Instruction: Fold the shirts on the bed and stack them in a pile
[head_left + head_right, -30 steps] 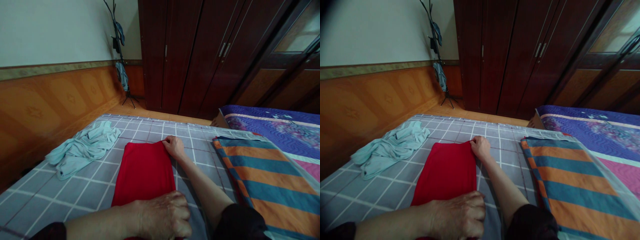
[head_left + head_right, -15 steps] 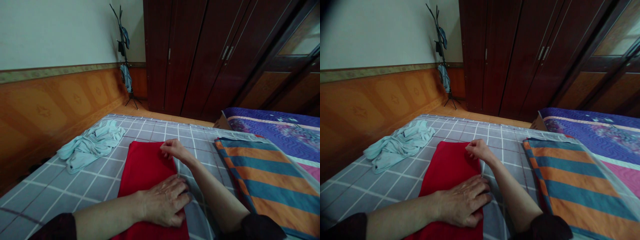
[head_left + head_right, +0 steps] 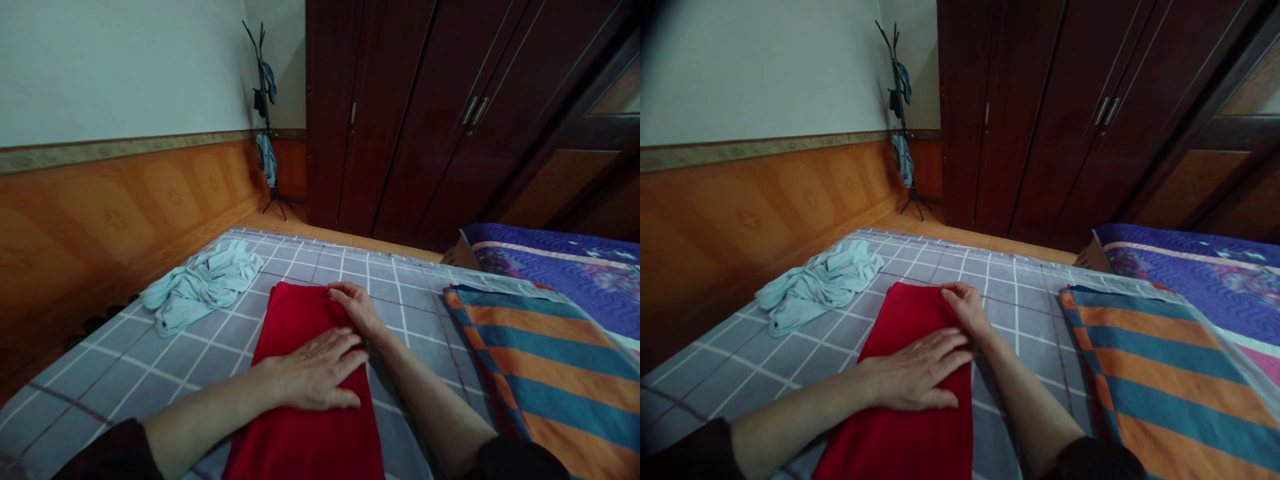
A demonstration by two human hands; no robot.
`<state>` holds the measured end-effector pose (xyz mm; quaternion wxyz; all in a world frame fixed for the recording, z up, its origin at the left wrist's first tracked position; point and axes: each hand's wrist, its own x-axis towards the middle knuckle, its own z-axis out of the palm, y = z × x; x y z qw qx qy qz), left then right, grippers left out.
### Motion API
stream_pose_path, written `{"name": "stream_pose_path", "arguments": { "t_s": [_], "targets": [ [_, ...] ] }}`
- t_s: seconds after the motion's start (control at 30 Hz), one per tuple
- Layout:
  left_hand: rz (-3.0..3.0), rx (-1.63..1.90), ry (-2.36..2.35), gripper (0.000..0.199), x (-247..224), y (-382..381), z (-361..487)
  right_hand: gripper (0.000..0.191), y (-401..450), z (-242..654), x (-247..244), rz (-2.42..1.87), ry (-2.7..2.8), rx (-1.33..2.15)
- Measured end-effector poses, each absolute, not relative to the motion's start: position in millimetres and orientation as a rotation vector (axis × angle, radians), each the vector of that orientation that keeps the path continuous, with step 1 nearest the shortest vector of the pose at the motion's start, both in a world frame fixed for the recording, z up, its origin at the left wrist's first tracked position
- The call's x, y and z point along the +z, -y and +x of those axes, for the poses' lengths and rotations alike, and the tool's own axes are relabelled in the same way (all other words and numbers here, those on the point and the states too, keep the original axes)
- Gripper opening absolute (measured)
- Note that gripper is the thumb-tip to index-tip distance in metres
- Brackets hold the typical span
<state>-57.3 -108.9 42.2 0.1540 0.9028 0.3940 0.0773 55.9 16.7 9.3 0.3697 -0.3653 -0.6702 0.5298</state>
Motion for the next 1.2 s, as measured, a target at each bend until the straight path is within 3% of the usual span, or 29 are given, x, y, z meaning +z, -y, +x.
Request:
{"name": "stream_pose_path", "arguments": {
  "t_s": [0.13,0.27,0.6,0.77,0.93,1.2],
  "targets": [
    [2.393,0.262,-1.644,0.054,33.1,87.6,-120.7,0.03,-18.0,56.7,6.9,-0.922,1.769,1.307],
    [2.246,0.215,-2.04,0.06,24.4,82.4,-168.6,0.026,-14.2,54.3,4.9,-0.905,1.851,1.205],
    [2.406,0.189,-2.014,0.063,31.3,115.4,-140.7,0.026,8.8,47.6,19.8,-0.845,2.075,0.921],
    [2.377,0.104,-1.814,0.076,24.8,140.9,-129.8,0.047,33.6,43.9,24.8,-0.623,2.569,0.509],
    [2.285,0.098,-1.883,0.085,23.1,140.9,-136.5,0.066,24.9,51.5,21.9,-0.94,2.677,0.196],
    [2.24,0.052,-1.878,0.096,25.8,139.7,-135.1,0.07,72.9,69.9,18.6,-0.734,2.783,0.308]
  ]
}}
